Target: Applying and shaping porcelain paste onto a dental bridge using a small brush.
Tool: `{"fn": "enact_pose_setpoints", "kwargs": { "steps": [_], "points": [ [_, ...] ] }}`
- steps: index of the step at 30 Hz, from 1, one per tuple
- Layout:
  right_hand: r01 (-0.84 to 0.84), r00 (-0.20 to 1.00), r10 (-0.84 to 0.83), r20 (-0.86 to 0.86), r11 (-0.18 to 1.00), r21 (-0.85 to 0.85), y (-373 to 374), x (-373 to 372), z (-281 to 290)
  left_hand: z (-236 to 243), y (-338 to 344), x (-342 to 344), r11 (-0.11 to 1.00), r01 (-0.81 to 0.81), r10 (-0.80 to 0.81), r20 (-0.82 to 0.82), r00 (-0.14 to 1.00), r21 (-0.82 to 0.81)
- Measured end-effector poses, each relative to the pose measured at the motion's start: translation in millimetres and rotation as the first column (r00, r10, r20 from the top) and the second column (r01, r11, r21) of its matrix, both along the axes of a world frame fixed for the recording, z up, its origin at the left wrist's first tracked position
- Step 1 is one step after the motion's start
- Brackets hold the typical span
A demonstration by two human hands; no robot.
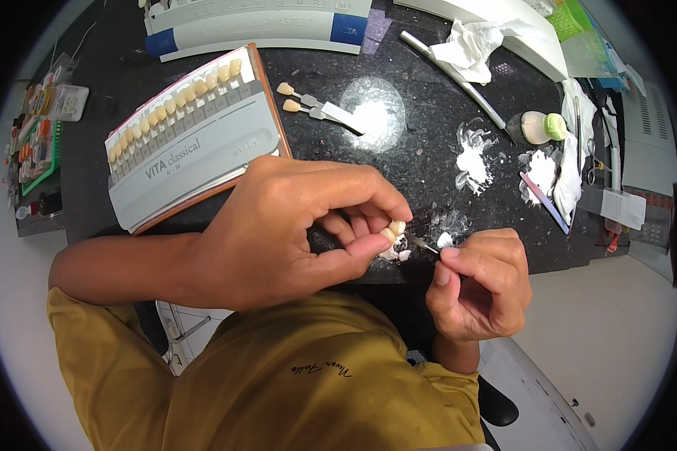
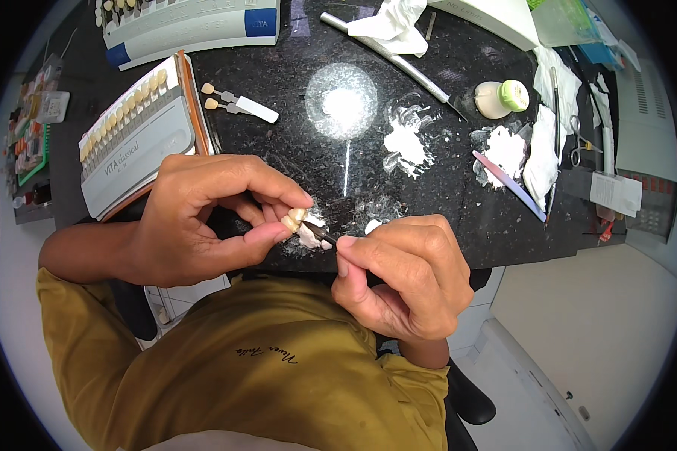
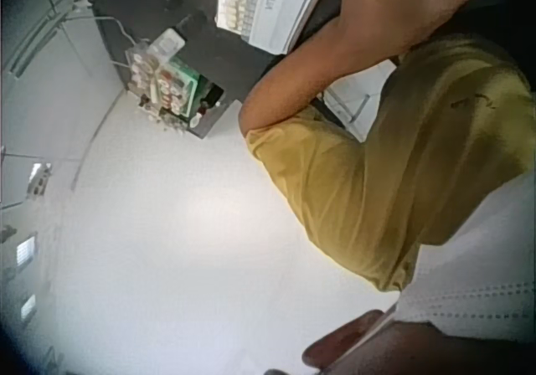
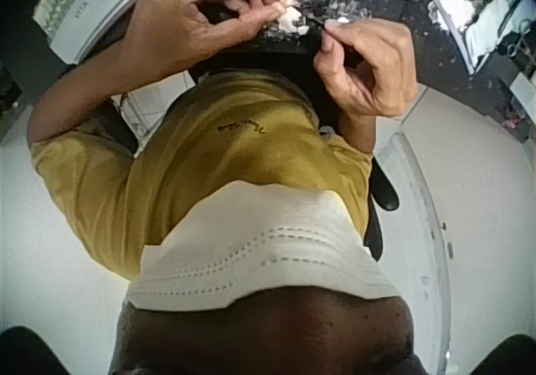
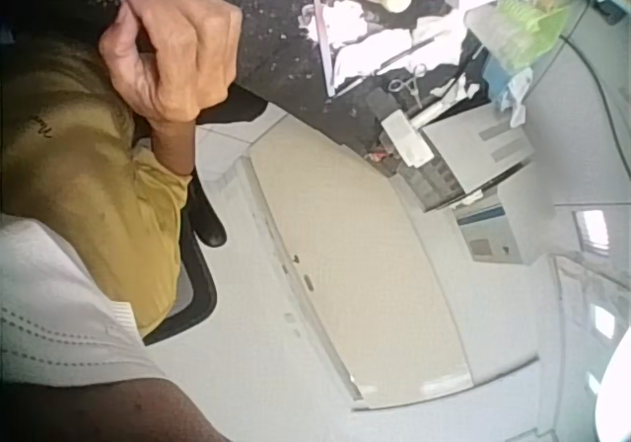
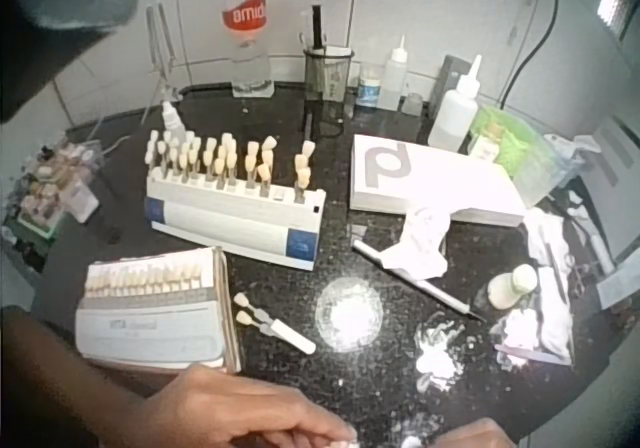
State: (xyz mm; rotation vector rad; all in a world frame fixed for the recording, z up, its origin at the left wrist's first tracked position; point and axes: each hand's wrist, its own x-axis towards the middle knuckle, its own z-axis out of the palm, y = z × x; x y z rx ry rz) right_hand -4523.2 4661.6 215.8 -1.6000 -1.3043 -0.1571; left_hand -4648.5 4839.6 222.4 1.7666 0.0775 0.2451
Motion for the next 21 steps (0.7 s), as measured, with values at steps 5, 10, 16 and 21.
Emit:
{"fn": "enact_pose_setpoints", "kwargs": {
  "steps": [5,10,16,21],
  "points": [
    [0.004,1.000,-0.004,-0.001,1.000,-0.003,0.0,-0.3,-0.6,0.0,0.2,-0.6,1.000,0.000,0.000,-0.002,1.000,0.005],
    [0.010,1.000,-0.010,-0.002,1.000,-0.008,1.0,1.2,0.6,0.2,1.0,0.5,1.000,-0.001,0.001,0.002,1.000,0.009],
    [0.057,0.998,-0.055,-0.036,0.997,0.044,-2.4,5.8,3.9,8.3,0.2,1.8,1.000,0.015,-0.015,-0.080,0.997,-0.005],
    [0.378,0.913,-0.398,0.093,0.909,0.174,-22.6,57.9,45.6,14.0,-3.4,2.5,1.000,-0.006,0.002,-0.112,0.994,-0.030]
  ]
}}
